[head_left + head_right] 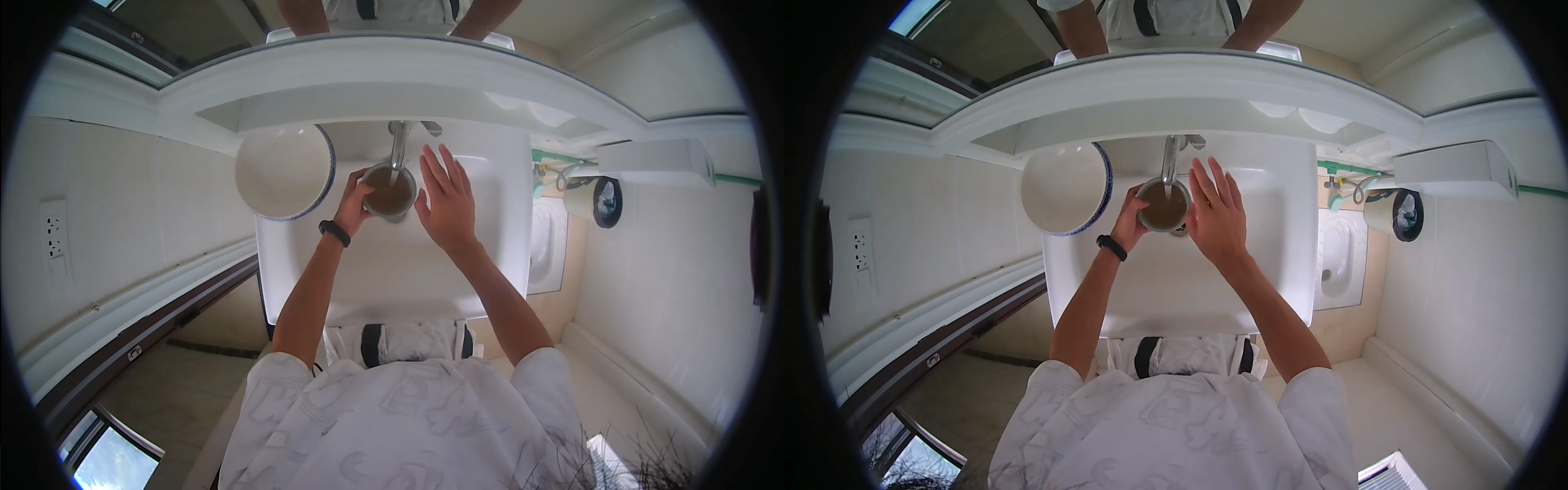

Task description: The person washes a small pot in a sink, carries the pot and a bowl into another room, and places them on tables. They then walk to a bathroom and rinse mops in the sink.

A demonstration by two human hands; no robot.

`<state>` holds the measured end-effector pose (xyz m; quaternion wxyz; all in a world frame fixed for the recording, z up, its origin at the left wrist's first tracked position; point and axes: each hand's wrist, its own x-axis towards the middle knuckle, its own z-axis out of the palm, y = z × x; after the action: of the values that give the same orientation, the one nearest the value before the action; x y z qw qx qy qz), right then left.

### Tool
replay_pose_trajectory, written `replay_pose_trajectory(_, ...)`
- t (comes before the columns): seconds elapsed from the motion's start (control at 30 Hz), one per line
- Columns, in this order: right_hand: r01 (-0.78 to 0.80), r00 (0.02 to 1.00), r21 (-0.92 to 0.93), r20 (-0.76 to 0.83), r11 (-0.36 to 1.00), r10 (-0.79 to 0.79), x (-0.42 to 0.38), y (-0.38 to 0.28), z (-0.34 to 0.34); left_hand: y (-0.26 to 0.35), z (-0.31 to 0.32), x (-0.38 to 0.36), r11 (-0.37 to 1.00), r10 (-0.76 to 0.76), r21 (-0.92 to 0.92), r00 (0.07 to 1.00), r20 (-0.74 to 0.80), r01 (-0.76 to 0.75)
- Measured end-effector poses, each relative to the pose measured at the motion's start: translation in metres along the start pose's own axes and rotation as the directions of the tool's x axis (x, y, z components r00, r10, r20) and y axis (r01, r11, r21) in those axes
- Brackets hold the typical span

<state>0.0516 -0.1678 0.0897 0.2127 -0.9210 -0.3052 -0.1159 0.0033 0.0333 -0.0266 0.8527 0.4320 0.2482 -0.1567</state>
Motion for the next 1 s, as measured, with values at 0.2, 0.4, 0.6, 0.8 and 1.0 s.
replay_pose_trajectory(0.2,-0.125,0.976,0.278,-0.137,0.952,0.169,0.011,-0.006,-0.016,-0.005,-0.003,-0.014,1.0,-0.016,-0.026,1.0,-0.006,0.016)
replay_pose_trajectory(0.4,-0.09,0.996,0.166,0.01,0.982,0.09,0.02,0.001,0.002,-0.011,-0.004,-0.022,0.998,-0.068,-0.019,0.997,-0.033,0.067)
replay_pose_trajectory(0.6,-0.103,0.962,0.396,-0.193,0.912,0.192,0.031,-0.012,-0.003,-0.011,-0.011,-0.034,0.996,-0.082,-0.043,0.995,-0.05,0.08)
replay_pose_trajectory(0.8,-0.011,0.976,0.19,-0.209,0.982,0.051,0.027,0.003,0.0,-0.011,-0.01,-0.038,0.993,-0.107,-0.062,0.994,-0.033,0.105)
replay_pose_trajectory(1.0,0.049,0.986,0.197,-0.166,0.979,-0.016,0.004,-0.007,-0.011,-0.005,-0.002,-0.04,0.997,-0.075,-0.025,0.997,0.007,0.075)
